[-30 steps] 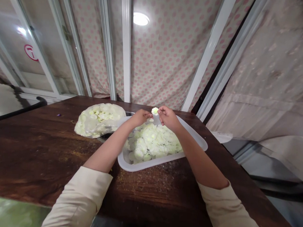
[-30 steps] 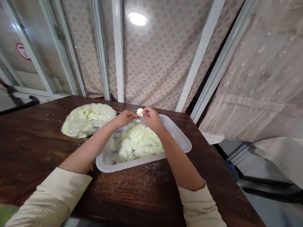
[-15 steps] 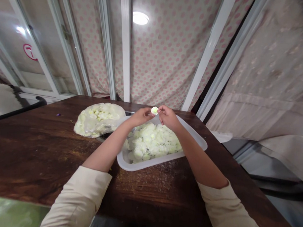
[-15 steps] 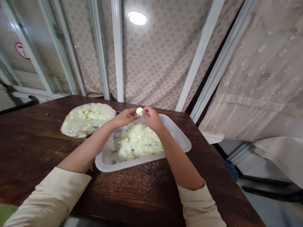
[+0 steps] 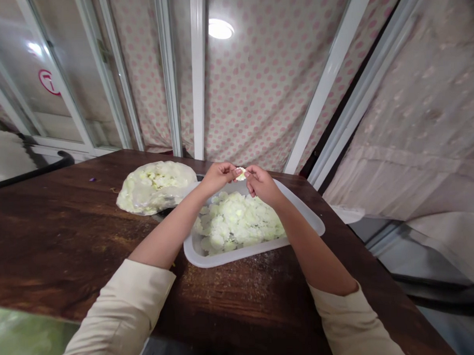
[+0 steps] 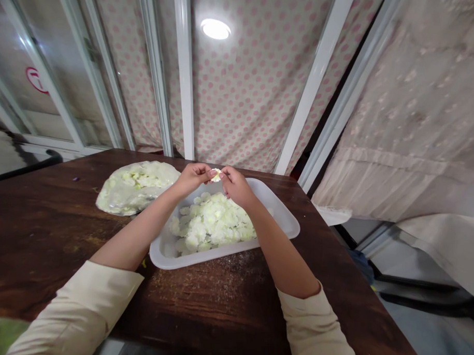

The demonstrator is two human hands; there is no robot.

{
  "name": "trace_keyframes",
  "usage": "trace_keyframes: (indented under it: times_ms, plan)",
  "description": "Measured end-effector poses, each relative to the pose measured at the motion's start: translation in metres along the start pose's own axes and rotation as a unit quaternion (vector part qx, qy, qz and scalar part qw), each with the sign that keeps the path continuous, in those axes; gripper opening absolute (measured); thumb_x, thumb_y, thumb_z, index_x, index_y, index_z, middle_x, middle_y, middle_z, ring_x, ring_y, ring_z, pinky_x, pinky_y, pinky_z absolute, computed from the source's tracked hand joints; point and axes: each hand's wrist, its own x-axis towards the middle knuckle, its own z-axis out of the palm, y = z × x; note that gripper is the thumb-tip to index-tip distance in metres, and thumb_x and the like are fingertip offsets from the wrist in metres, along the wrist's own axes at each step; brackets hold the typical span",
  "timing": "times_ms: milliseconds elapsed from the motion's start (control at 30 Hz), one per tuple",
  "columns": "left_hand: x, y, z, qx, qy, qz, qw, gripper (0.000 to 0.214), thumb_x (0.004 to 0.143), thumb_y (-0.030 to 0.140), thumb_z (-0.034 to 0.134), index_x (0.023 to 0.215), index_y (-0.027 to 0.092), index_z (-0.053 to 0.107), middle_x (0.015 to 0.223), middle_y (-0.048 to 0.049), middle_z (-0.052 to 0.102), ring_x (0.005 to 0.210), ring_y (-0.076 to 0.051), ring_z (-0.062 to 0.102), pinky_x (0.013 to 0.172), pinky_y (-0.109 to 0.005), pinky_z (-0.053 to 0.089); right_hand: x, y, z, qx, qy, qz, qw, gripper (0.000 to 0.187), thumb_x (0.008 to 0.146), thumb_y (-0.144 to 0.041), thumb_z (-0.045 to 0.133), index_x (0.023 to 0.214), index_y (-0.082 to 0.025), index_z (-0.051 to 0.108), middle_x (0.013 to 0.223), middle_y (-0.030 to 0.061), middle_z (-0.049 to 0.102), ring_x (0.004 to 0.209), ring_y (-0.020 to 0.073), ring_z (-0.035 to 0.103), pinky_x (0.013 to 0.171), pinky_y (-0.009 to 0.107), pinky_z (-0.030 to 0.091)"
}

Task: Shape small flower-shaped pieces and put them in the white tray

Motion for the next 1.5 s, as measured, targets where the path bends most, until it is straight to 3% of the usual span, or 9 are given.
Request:
trace_keyframes:
  times_ms: [267,500,667,833,1033,1167,1367,1500]
  plan:
    - [0.002,-0.002,0.0,0.031,0.0,0.021,0.999,0.036,0.076,0.045,0.055,0.062,0.013,0.061,0.052,0.0003,0.052,0.051,-0.008,0.044,0.054,-0.022,0.034,0.0,-0.002,0.001,0.024,-0.019,-0.001,1.0,0.02,0.086,-0.039,0.045,0.08,-0.02,0.043,0.045,-0.0089,0.043,0.036,0.0065,0.039,0.039,0.018,0.031]
    - [0.003,-0.004,0.0,0.048,0.096,-0.021,0.994,0.04,0.077,0.051,0.051,0.069,0.013,0.061,0.057,0.0005,0.054,0.057,-0.011,0.05,0.058,-0.023,0.037,0.002,0.0,0.0,-0.021,0.028,0.023,0.999,0.014,0.086,-0.032,0.044,0.078,-0.02,0.042,0.044,-0.009,0.041,0.036,0.0074,0.039,0.039,0.019,0.031]
    - [0.001,-0.001,0.001,0.03,0.036,-0.013,0.999,0.038,0.076,0.049,0.054,0.084,0.014,0.066,0.078,-0.0019,0.063,0.07,-0.012,0.053,0.065,-0.023,0.039,0.001,0.0,0.0,-0.023,0.017,0.026,0.999,0.015,0.087,-0.032,0.044,0.078,-0.02,0.043,0.044,-0.0086,0.042,0.036,0.0076,0.039,0.039,0.019,0.031]
    - [0.002,-0.004,0.003,0.055,0.024,0.003,0.998,0.034,0.072,0.046,0.06,0.072,0.012,0.062,0.056,0.0024,0.049,0.053,-0.008,0.039,0.052,-0.022,0.03,-0.001,-0.001,0.001,-0.022,-0.004,0.019,1.0,0.016,0.086,-0.034,0.045,0.079,-0.02,0.043,0.044,-0.0089,0.042,0.036,0.0077,0.038,0.04,0.02,0.032]
    - [0.001,0.001,0.0,0.103,0.015,0.058,0.993,0.035,0.079,0.043,0.05,0.062,0.013,0.055,0.055,0.0022,0.046,0.054,-0.008,0.039,0.053,-0.021,0.03,-0.001,-0.005,0.002,-0.012,-0.021,0.001,1.0,0.017,0.086,-0.035,0.046,0.08,-0.02,0.043,0.045,-0.009,0.041,0.037,0.0074,0.038,0.041,0.02,0.03]
    - [0.0,0.004,0.0,0.106,0.015,0.059,0.992,0.036,0.081,0.042,0.048,0.059,0.013,0.054,0.049,0.0032,0.043,0.049,-0.007,0.037,0.049,-0.02,0.029,-0.001,-0.004,0.002,-0.007,-0.027,-0.006,1.0,0.017,0.086,-0.036,0.045,0.08,-0.02,0.043,0.045,-0.0089,0.041,0.037,0.0073,0.038,0.041,0.02,0.03]
    - [0.003,-0.001,0.003,0.049,0.049,0.013,0.998,0.026,0.078,0.037,0.052,0.072,0.014,0.062,0.047,0.0034,0.048,0.045,-0.009,0.045,0.049,-0.021,0.035,0.0,-0.003,0.001,-0.014,-0.017,0.003,1.0,0.017,0.084,-0.035,0.048,0.08,-0.02,0.043,0.045,-0.0089,0.043,0.037,0.0075,0.038,0.04,0.02,0.031]
    - [0.006,-0.008,0.0,0.069,0.125,-0.003,0.99,0.029,0.08,0.038,0.05,0.067,0.014,0.059,0.047,0.0027,0.05,0.047,-0.01,0.047,0.052,-0.022,0.037,0.001,0.0,0.001,-0.015,-0.004,0.012,1.0,0.017,0.084,-0.036,0.048,0.08,-0.02,0.043,0.044,-0.0091,0.041,0.036,0.0077,0.037,0.04,0.02,0.031]
